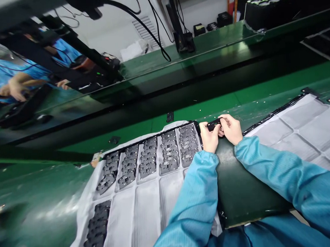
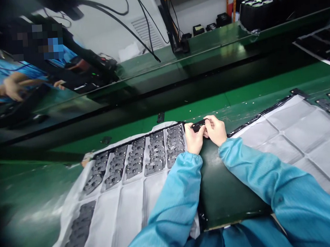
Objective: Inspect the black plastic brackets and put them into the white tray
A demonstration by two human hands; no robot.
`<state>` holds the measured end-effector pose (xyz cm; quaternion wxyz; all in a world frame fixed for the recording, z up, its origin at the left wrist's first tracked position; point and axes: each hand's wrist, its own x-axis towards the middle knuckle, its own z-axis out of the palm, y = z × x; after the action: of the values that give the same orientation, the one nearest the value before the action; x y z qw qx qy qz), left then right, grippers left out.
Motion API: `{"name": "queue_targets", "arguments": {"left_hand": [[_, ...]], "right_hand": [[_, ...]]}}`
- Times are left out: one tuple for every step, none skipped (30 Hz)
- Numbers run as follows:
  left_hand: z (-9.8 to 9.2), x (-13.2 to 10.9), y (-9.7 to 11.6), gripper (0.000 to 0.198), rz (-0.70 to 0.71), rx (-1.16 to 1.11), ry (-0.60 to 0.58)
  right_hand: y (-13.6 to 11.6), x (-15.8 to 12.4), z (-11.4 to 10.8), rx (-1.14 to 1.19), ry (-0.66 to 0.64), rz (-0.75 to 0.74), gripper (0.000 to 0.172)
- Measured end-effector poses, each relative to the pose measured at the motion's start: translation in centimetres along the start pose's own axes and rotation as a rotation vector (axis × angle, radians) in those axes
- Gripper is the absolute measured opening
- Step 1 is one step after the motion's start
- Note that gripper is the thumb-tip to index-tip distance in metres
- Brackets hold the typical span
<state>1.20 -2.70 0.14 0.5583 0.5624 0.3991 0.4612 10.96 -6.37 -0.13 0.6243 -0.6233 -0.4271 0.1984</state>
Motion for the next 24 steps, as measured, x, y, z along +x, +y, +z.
{"name": "queue_targets", "arguments": {"left_hand": [[0.01,-0.05,0.05,0.039,0.002,0.012,0.007],[0.01,-0.1,0.08,0.038,0.001,0.023,0.013],[0.01,-0.14,0.09,0.038,-0.001,0.029,0.017],[0.01,-0.18,0.09,0.039,-0.005,0.032,0.017],[0.0,-0.21,0.06,0.039,-0.008,0.033,0.016],[-0.01,-0.23,0.03,0.039,-0.008,0.034,0.014],[-0.03,-0.25,0.0,0.04,-0.006,0.036,0.014],[-0.03,-0.26,-0.02,0.04,-0.002,0.039,0.015],[-0.03,-0.28,-0.03,0.04,0.001,0.042,0.018],[-0.03,-0.29,-0.02,0.04,0.004,0.045,0.021],[-0.01,-0.3,0.01,0.04,0.005,0.048,0.027],[0.02,-0.3,0.05,0.04,0.002,0.049,0.03],[0.06,-0.3,0.1,0.04,-0.003,0.046,0.031],[0.09,-0.29,0.15,0.041,-0.01,0.037,0.033],[0.13,-0.28,0.19,0.042,-0.017,0.02,0.034],[0.16,-0.28,0.23,0.042,-0.024,-0.002,0.031],[0.17,-0.27,0.27,0.042,-0.028,-0.024,0.026],[0.17,-0.28,0.31,0.042,-0.027,-0.038,0.02],[0.16,-0.3,0.35,0.042,-0.02,-0.035,0.017],[0.13,-0.34,0.38,0.042,-0.008,-0.017,0.012],[0.1,-0.38,0.4,0.042,0.006,0.012,0.005],[0.06,-0.42,0.39,0.042,0.021,0.046,-0.002],[0.02,-0.46,0.34,0.041,0.034,0.078,-0.007],[-0.02,-0.49,0.25,0.039,0.045,0.102,-0.011]], "right_hand": [[-0.1,0.0,0.01,0.004,0.004,-0.003,0.024],[-0.17,0.01,0.02,0.006,0.006,-0.006,0.024],[-0.21,0.03,0.03,0.006,0.004,-0.006,0.024],[-0.22,0.05,0.04,0.004,-0.001,-0.004,0.024],[-0.2,0.07,0.03,0.001,-0.009,-0.001,0.024],[-0.16,0.09,0.03,-0.002,-0.013,0.002,0.024],[-0.1,0.1,0.02,-0.007,-0.013,0.003,0.023],[-0.04,0.11,0.0,-0.013,-0.012,0.002,0.023],[0.02,0.1,-0.01,-0.02,-0.01,0.0,0.023],[0.08,0.09,-0.03,-0.026,-0.009,-0.003,0.023],[0.12,0.06,-0.05,-0.033,-0.01,-0.007,0.022],[0.17,0.03,-0.07,-0.041,-0.013,-0.012,0.022],[0.2,-0.01,-0.09,-0.052,-0.021,-0.015,0.022],[0.23,-0.04,-0.11,-0.065,-0.025,-0.014,0.023],[0.24,-0.06,-0.12,-0.075,-0.024,-0.008,0.024],[0.24,-0.07,-0.13,-0.08,-0.017,0.0,0.026],[0.21,-0.07,-0.12,-0.08,-0.008,0.007,0.026],[0.16,-0.06,-0.11,-0.078,0.003,0.008,0.026],[0.09,-0.03,-0.09,-0.08,0.016,-0.002,0.025],[-0.01,0.0,-0.08,-0.089,0.035,-0.022,0.023],[-0.11,0.04,-0.08,-0.109,0.062,-0.049,0.02],[-0.19,0.09,-0.09,-0.136,0.097,-0.078,0.017],[-0.26,0.13,-0.1,-0.165,0.132,-0.104,0.014],[-0.29,0.16,-0.12,-0.192,0.158,-0.124,0.011]]}}
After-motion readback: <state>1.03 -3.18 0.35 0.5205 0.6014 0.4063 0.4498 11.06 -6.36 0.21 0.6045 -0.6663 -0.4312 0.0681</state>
